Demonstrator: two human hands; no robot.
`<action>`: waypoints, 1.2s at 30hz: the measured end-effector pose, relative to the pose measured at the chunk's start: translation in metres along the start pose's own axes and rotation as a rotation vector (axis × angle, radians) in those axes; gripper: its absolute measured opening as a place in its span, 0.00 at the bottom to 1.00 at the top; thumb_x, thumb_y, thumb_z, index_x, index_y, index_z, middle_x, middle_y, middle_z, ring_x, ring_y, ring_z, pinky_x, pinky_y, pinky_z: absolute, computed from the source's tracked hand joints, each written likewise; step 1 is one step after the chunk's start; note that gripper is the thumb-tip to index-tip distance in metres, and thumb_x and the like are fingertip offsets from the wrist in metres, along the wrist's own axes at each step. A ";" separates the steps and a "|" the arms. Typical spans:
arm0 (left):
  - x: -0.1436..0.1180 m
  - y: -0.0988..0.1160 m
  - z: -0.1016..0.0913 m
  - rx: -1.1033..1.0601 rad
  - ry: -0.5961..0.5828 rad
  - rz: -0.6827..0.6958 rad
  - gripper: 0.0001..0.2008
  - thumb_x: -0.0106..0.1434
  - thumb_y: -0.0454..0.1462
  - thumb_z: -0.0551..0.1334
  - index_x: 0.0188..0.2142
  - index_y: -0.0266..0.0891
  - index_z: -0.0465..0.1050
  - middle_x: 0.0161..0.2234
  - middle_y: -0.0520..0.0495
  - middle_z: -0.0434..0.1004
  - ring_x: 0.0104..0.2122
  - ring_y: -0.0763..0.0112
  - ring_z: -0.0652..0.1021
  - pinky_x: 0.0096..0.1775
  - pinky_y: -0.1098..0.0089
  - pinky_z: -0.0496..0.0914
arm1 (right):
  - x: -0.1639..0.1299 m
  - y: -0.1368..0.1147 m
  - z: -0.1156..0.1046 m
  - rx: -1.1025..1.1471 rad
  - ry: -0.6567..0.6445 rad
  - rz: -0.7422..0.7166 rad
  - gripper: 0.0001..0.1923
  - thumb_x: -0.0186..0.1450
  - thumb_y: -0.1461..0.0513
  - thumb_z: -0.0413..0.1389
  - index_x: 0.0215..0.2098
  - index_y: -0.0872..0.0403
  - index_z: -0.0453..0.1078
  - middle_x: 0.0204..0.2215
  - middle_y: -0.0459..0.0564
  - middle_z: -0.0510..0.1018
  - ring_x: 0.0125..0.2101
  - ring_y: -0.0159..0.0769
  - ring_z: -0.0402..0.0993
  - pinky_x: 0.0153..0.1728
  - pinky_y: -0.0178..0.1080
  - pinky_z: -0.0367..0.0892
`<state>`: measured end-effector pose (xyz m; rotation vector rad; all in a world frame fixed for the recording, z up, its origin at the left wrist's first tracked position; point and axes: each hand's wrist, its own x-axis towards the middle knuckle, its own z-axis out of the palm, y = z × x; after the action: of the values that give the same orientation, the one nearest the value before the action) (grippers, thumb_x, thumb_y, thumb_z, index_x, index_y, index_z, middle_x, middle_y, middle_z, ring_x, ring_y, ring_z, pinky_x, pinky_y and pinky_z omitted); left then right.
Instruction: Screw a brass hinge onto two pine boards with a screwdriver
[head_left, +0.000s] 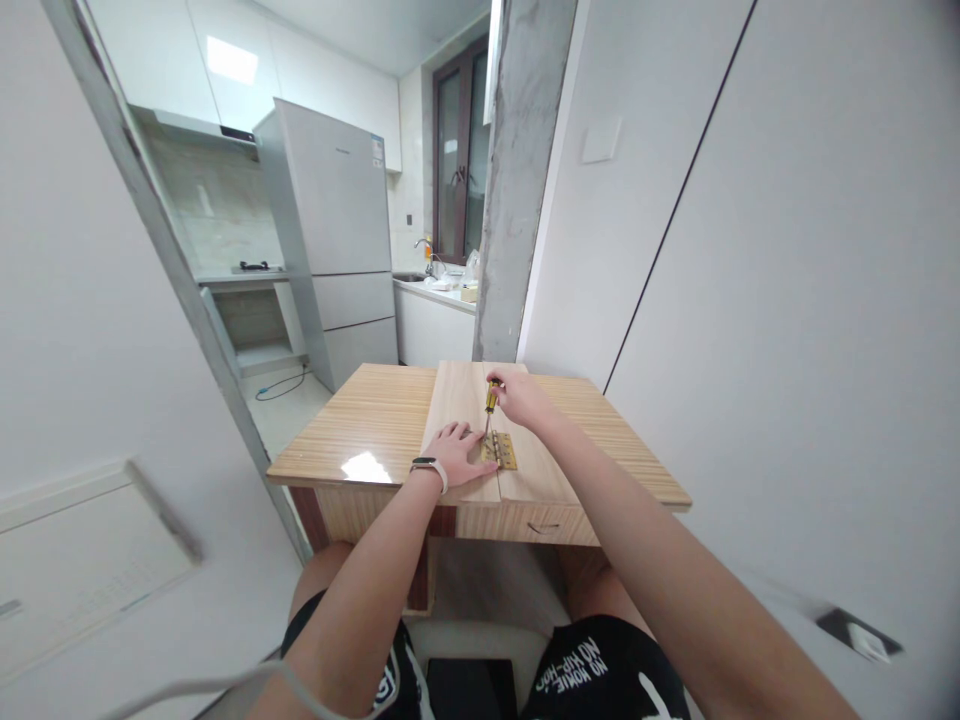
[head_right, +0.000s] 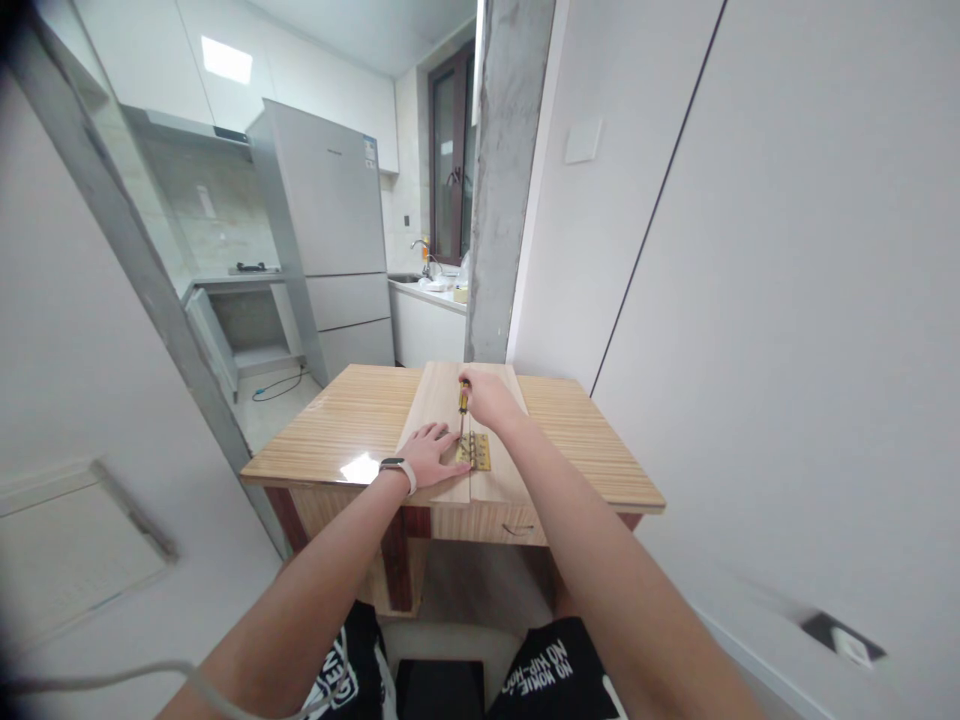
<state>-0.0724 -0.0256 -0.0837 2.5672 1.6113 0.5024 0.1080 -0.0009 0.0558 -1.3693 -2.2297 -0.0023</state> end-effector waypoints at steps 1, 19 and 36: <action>0.000 0.000 0.000 0.000 -0.001 0.000 0.45 0.58 0.71 0.50 0.67 0.55 0.61 0.68 0.44 0.59 0.67 0.44 0.58 0.65 0.47 0.54 | 0.000 -0.001 0.001 -0.020 0.010 0.009 0.12 0.70 0.65 0.56 0.50 0.53 0.75 0.45 0.53 0.82 0.45 0.37 0.77 0.47 0.34 0.64; -0.001 0.004 -0.005 -0.010 -0.022 -0.009 0.45 0.58 0.71 0.51 0.67 0.54 0.60 0.68 0.44 0.58 0.67 0.45 0.57 0.65 0.47 0.52 | -0.006 -0.006 0.002 0.032 0.074 0.014 0.13 0.70 0.65 0.56 0.51 0.52 0.76 0.45 0.52 0.82 0.44 0.37 0.78 0.49 0.36 0.65; -0.002 0.006 -0.006 0.002 -0.004 -0.003 0.45 0.58 0.72 0.49 0.66 0.53 0.62 0.68 0.43 0.59 0.66 0.45 0.59 0.65 0.48 0.54 | -0.003 -0.006 0.001 -0.022 0.091 0.065 0.08 0.68 0.60 0.59 0.43 0.54 0.75 0.38 0.52 0.82 0.38 0.37 0.76 0.41 0.35 0.64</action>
<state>-0.0701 -0.0303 -0.0770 2.5650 1.6159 0.4956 0.1031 -0.0060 0.0552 -1.4241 -2.1156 -0.0651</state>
